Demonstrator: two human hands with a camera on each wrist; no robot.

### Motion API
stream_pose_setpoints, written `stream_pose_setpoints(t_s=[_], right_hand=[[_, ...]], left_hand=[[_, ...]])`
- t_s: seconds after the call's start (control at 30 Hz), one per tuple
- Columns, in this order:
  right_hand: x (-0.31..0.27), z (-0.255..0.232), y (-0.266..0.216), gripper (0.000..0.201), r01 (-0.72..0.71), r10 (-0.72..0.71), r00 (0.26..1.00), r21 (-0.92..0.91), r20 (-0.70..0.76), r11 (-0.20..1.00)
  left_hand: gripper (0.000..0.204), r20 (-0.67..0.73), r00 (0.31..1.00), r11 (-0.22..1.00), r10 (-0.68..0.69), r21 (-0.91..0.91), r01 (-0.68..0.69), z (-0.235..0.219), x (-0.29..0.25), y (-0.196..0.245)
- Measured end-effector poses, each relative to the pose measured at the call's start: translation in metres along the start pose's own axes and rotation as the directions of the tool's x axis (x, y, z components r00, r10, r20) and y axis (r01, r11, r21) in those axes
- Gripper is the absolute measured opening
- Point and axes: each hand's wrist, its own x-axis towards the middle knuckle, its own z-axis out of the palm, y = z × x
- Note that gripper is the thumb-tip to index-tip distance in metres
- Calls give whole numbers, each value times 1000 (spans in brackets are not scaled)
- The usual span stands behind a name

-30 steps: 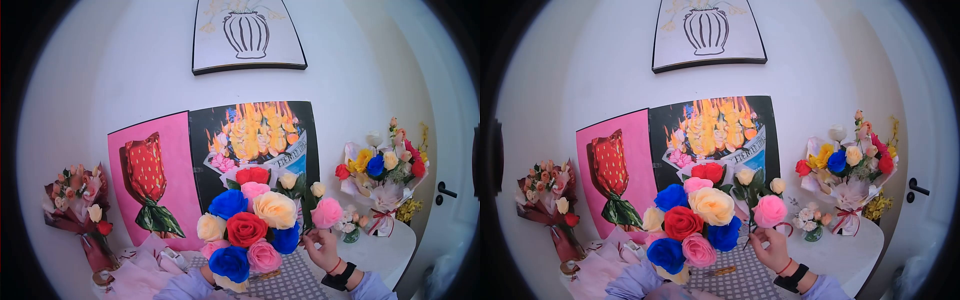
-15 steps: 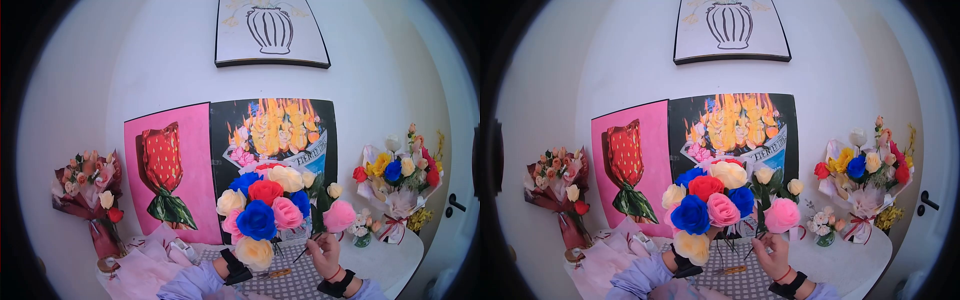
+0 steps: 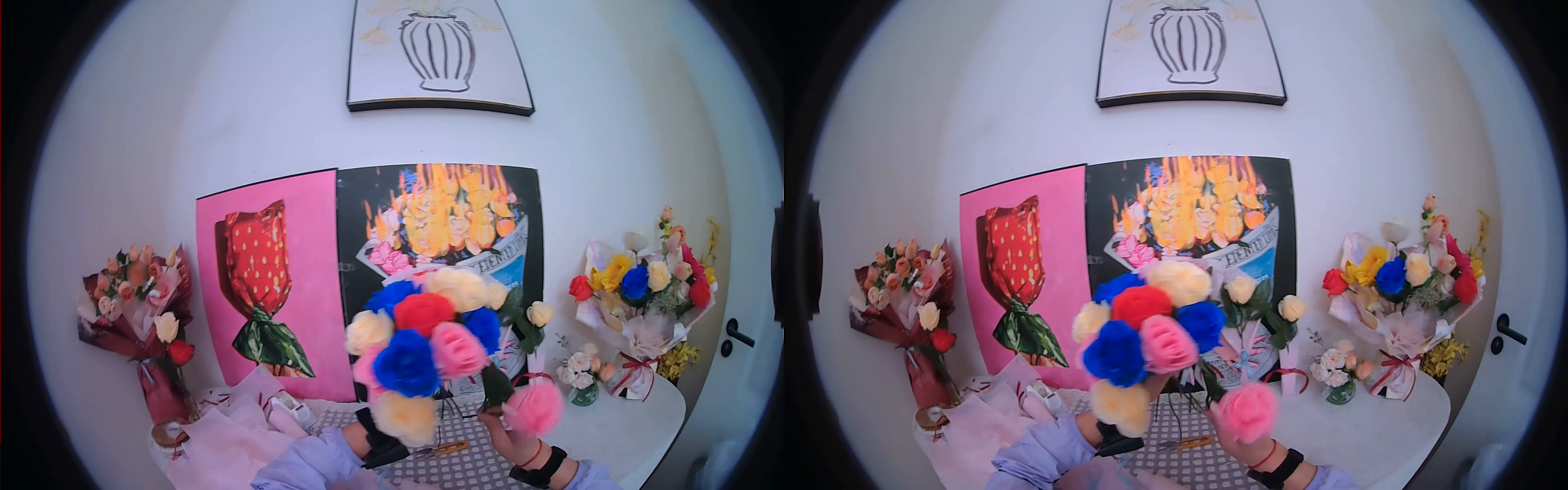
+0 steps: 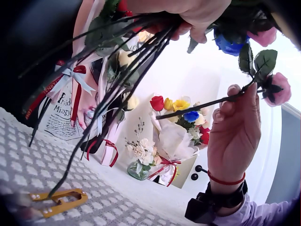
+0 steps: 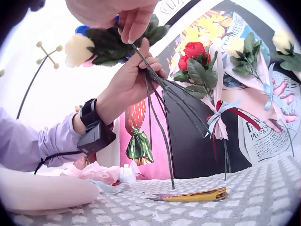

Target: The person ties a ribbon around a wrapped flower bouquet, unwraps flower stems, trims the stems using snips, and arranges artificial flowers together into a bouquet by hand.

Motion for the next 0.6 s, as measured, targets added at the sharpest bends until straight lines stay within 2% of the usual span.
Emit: stream_pose_setpoints(t_s=[0.03, 0.07, 0.1, 0.17, 0.2, 0.23, 0.27, 0.3, 0.37, 0.43, 0.47, 0.5, 0.57, 0.6], right_hand=[[-1, 1, 2, 3, -134, 171, 974, 233, -146, 963], [3, 2, 2, 3, -192, 266, 938, 303, -223, 933], [9, -3, 3, 3, -201, 275, 931, 292, -239, 935], [16, -11, 5, 4, -303, 352, 931, 328, -99, 895], [10, -3, 16, 7, -339, 400, 914, 416, -67, 844], [12, -4, 15, 7, -342, 409, 909, 416, -82, 842], [19, -4, 11, 8, -365, 542, 835, 641, -94, 675], [25, -4, 9, 9, -330, 659, 749, 823, -70, 462], [30, -2, 11, 10, -268, 661, 740, 845, -127, 462], [29, 3, 14, 10, -356, 609, 782, 704, -135, 614], [26, 4, 15, 10, -390, 550, 828, 589, -113, 708], [26, 3, 13, 10, -384, 553, 824, 594, -127, 707], [29, 0, 0, 9, -249, 332, 927, 376, -174, 892], [32, 1, -10, 8, -166, 314, 914, 472, -255, 866]], left_hand=[[32, 10, 1000, 1000, 17, -7, -17, 0, -10, -2], [31, 22, 999, 999, 35, -15, -35, -3, -21, -3], [31, 35, 998, 998, 53, -23, -52, -8, -22, -9], [31, 60, 995, 996, 80, -35, -78, -10, -19, -7], [31, 73, 993, 995, 90, -38, -87, -22, -6, -18], [31, 87, 991, 995, 100, -40, -96, -12, -34, -20], [31, 101, 989, 994, 110, -42, -106, -14, -44, -23], [31, 116, 986, 992, 120, -43, -116, -15, -73, -28], [31, 142, 980, 990, 140, -40, -136, -26, -58, -30], [30, 166, 975, 989, 151, -31, -148, -19, -26, -31], [30, 178, 971, 988, 157, -25, -155, -16, -7, -30], [30, 190, 968, 986, 165, -20, -164, -14, 11, -29], [30, 215, 960, 983, 180, -12, -182, -12, 22, -30], [30, 227, 956, 982, 186, -8, -189, -13, 17, -32]])
